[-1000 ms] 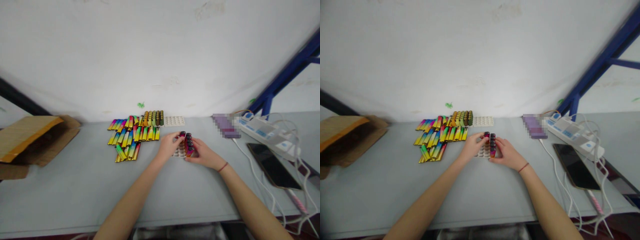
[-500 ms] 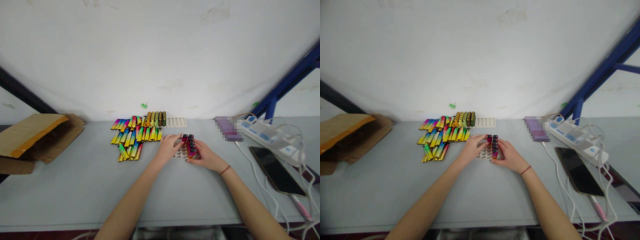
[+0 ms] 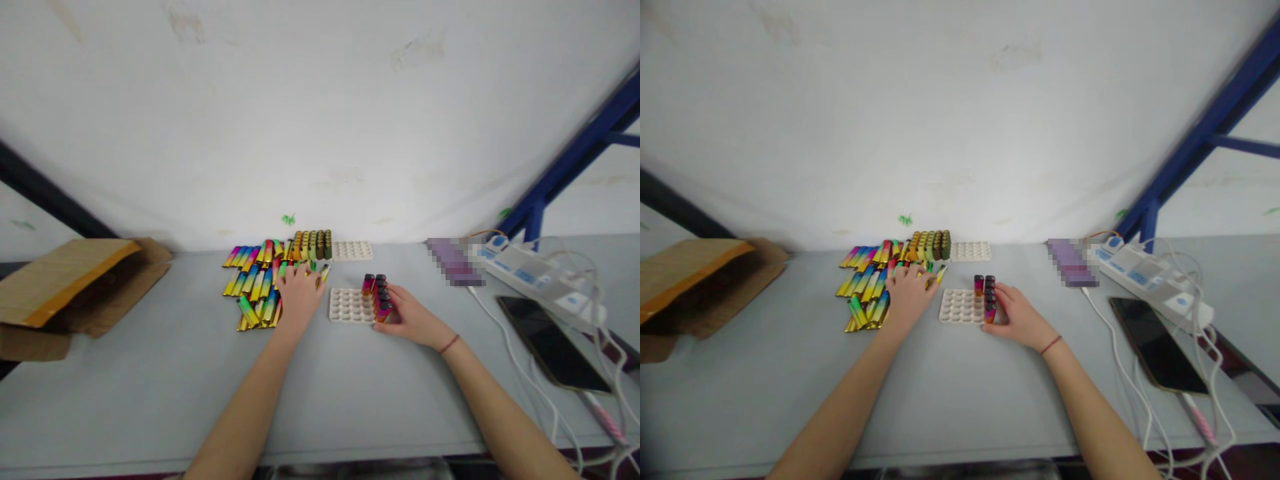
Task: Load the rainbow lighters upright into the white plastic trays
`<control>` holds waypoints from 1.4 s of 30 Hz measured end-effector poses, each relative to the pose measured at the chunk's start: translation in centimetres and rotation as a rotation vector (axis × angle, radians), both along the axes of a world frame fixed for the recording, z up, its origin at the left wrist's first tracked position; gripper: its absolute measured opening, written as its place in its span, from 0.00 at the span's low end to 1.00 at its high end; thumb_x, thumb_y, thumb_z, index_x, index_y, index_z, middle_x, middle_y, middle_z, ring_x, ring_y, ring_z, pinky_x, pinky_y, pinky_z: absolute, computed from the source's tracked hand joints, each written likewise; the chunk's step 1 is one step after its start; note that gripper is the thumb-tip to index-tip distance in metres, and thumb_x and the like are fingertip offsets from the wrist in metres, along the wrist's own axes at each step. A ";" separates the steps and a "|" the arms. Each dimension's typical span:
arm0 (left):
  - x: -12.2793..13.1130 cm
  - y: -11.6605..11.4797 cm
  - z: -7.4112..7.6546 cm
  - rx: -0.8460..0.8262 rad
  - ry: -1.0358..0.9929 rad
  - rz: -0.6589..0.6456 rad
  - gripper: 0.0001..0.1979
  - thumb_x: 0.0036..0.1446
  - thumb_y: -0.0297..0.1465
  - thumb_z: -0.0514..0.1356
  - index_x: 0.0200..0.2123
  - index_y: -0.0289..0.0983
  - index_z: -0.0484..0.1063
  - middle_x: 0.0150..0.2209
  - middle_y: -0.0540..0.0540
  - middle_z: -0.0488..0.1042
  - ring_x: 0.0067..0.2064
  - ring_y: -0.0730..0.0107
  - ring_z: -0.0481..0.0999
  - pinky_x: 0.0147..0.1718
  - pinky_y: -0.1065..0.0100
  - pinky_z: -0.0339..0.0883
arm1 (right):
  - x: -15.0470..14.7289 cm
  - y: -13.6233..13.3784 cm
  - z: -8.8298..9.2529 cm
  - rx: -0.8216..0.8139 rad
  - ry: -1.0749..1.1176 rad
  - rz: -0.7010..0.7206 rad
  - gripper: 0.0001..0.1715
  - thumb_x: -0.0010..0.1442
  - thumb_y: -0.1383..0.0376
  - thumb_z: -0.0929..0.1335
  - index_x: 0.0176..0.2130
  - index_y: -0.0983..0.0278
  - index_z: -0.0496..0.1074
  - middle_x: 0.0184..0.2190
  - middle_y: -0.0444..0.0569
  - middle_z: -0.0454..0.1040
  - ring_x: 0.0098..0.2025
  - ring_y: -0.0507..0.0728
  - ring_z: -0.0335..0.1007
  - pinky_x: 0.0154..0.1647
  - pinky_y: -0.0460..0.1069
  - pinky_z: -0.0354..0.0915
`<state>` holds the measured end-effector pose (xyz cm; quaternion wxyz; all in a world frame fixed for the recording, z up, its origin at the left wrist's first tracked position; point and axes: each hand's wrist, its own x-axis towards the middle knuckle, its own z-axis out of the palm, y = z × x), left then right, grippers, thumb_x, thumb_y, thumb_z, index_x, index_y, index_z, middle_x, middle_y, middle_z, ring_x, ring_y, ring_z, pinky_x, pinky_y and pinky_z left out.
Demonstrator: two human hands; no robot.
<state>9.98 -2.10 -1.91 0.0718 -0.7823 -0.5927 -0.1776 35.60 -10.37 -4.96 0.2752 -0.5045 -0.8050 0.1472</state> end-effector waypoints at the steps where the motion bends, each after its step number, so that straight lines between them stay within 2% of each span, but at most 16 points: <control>1: 0.2 0.0 0.0 0.000 0.004 -0.007 0.12 0.63 0.35 0.57 0.38 0.42 0.81 0.49 0.42 0.77 0.52 0.48 0.66 0.46 0.50 0.58 | 0.0 0.0 0.0 0.001 0.000 0.001 0.40 0.56 0.50 0.73 0.61 0.65 0.66 0.62 0.63 0.66 0.62 0.70 0.64 0.64 0.65 0.61; 3: 0.5 -0.1 0.1 -0.008 0.006 -0.017 0.12 0.63 0.36 0.57 0.37 0.42 0.81 0.47 0.41 0.78 0.52 0.48 0.67 0.47 0.49 0.58 | 0.1 0.0 -0.1 0.004 0.001 0.001 0.41 0.56 0.50 0.73 0.62 0.64 0.65 0.63 0.63 0.66 0.62 0.70 0.64 0.64 0.65 0.61; 7: 1.2 -0.4 0.4 -0.068 0.019 -0.011 0.14 0.65 0.39 0.56 0.42 0.40 0.79 0.49 0.38 0.77 0.53 0.45 0.66 0.46 0.49 0.59 | 0.3 0.0 -0.3 -0.004 -0.003 -0.004 0.41 0.57 0.50 0.73 0.62 0.64 0.65 0.63 0.62 0.66 0.63 0.70 0.64 0.65 0.65 0.61; 11: 1.7 -0.8 0.4 -0.109 0.024 -0.020 0.12 0.66 0.34 0.55 0.45 0.39 0.77 0.50 0.36 0.77 0.54 0.45 0.67 0.48 0.48 0.59 | 0.3 -0.1 -0.5 -0.003 0.001 -0.010 0.41 0.57 0.50 0.73 0.62 0.64 0.65 0.63 0.62 0.66 0.63 0.69 0.63 0.65 0.66 0.60; 15: 1.5 -0.6 0.1 -0.110 -0.058 -0.107 0.12 0.65 0.29 0.55 0.49 0.37 0.74 0.46 0.37 0.79 0.54 0.47 0.70 0.51 0.47 0.60 | 0.3 -0.1 -0.5 -0.005 0.004 -0.007 0.41 0.57 0.50 0.73 0.63 0.64 0.64 0.63 0.62 0.66 0.63 0.69 0.63 0.65 0.66 0.60; 19: 0.9 0.1 0.1 -0.067 -0.346 -0.288 0.16 0.64 0.28 0.53 0.54 0.35 0.69 0.51 0.36 0.75 0.54 0.52 0.71 0.55 0.51 0.62 | 0.3 -0.2 -0.4 -0.001 0.002 -0.003 0.41 0.57 0.49 0.73 0.63 0.64 0.64 0.62 0.62 0.66 0.63 0.69 0.63 0.65 0.65 0.61; 22: 0.6 0.1 0.1 -0.112 -0.691 -0.326 0.14 0.64 0.30 0.52 0.51 0.35 0.67 0.47 0.37 0.74 0.51 0.57 0.74 0.54 0.55 0.65 | 0.3 -0.2 -0.4 -0.001 -0.001 -0.006 0.42 0.57 0.49 0.72 0.63 0.65 0.63 0.62 0.63 0.66 0.63 0.69 0.63 0.65 0.65 0.60; 25: 0.7 -0.5 0.3 -0.356 -1.101 -0.272 0.10 0.62 0.34 0.53 0.45 0.39 0.64 0.39 0.46 0.74 0.34 0.68 0.76 0.39 0.62 0.71 | 0.4 -0.2 -0.4 -0.008 -0.005 -0.010 0.42 0.57 0.49 0.72 0.63 0.65 0.63 0.63 0.63 0.65 0.64 0.69 0.62 0.66 0.65 0.59; 27: 1.0 -0.9 0.6 -0.508 -1.332 -0.233 0.06 0.58 0.35 0.54 0.39 0.40 0.63 0.32 0.52 0.71 0.25 0.75 0.71 0.30 0.69 0.68 | 0.4 -0.2 -0.4 -0.015 -0.009 -0.009 0.42 0.57 0.49 0.72 0.63 0.65 0.63 0.63 0.63 0.65 0.63 0.69 0.63 0.66 0.65 0.60; 29: 1.2 -1.1 1.0 -0.575 -1.495 -0.194 0.06 0.55 0.35 0.56 0.34 0.40 0.62 0.26 0.55 0.67 0.21 0.78 0.66 0.24 0.73 0.62 | 0.4 -0.2 -0.4 -0.019 -0.009 -0.007 0.41 0.57 0.49 0.72 0.62 0.65 0.64 0.62 0.63 0.66 0.63 0.69 0.63 0.65 0.65 0.61; 31: 1.4 -1.2 1.3 -0.632 -1.603 -0.155 0.09 0.55 0.39 0.56 0.32 0.38 0.65 0.21 0.56 0.62 0.19 0.78 0.61 0.20 0.74 0.57 | 0.4 -0.3 -0.3 -0.019 -0.008 -0.009 0.41 0.57 0.49 0.72 0.62 0.65 0.64 0.62 0.63 0.66 0.62 0.69 0.64 0.64 0.65 0.61; 33: 1.5 -1.2 1.5 -0.699 -1.687 -0.111 0.16 0.57 0.44 0.54 0.32 0.36 0.68 0.19 0.56 0.60 0.18 0.78 0.59 0.18 0.74 0.55 | 0.4 -0.3 -0.2 -0.020 -0.008 -0.011 0.41 0.57 0.49 0.72 0.62 0.65 0.64 0.62 0.63 0.66 0.62 0.69 0.63 0.64 0.65 0.62; 35: 1.6 -1.3 1.7 -0.728 -1.752 -0.059 0.21 0.57 0.50 0.53 0.30 0.36 0.68 0.19 0.55 0.61 0.18 0.79 0.60 0.19 0.74 0.58 | 0.4 -0.3 -0.1 -0.029 -0.008 -0.010 0.41 0.57 0.49 0.72 0.62 0.66 0.64 0.62 0.64 0.66 0.62 0.69 0.63 0.64 0.65 0.62; 38: 1.8 -1.6 1.8 -0.714 -1.817 -0.024 0.23 0.55 0.54 0.56 0.29 0.38 0.64 0.21 0.55 0.64 0.18 0.79 0.62 0.20 0.73 0.62 | 0.4 -0.3 -0.1 -0.039 -0.005 -0.009 0.41 0.58 0.48 0.72 0.62 0.65 0.64 0.62 0.63 0.66 0.63 0.69 0.63 0.64 0.65 0.61; 40: 2.0 -1.8 1.8 -0.731 -1.825 -0.038 0.24 0.55 0.55 0.56 0.28 0.38 0.63 0.19 0.56 0.62 0.17 0.79 0.59 0.18 0.74 0.58 | 0.4 -0.3 -0.1 -0.038 -0.002 -0.011 0.41 0.58 0.48 0.72 0.62 0.64 0.64 0.62 0.63 0.66 0.63 0.69 0.63 0.64 0.66 0.61; 42: 2.1 -2.0 1.8 -0.783 -1.816 -0.031 0.25 0.57 0.55 0.53 0.25 0.39 0.61 0.16 0.58 0.55 0.15 0.80 0.54 0.16 0.76 0.52 | 0.5 -0.3 -0.2 -0.036 0.000 -0.011 0.41 0.57 0.48 0.72 0.63 0.64 0.63 0.62 0.63 0.66 0.63 0.69 0.63 0.64 0.66 0.61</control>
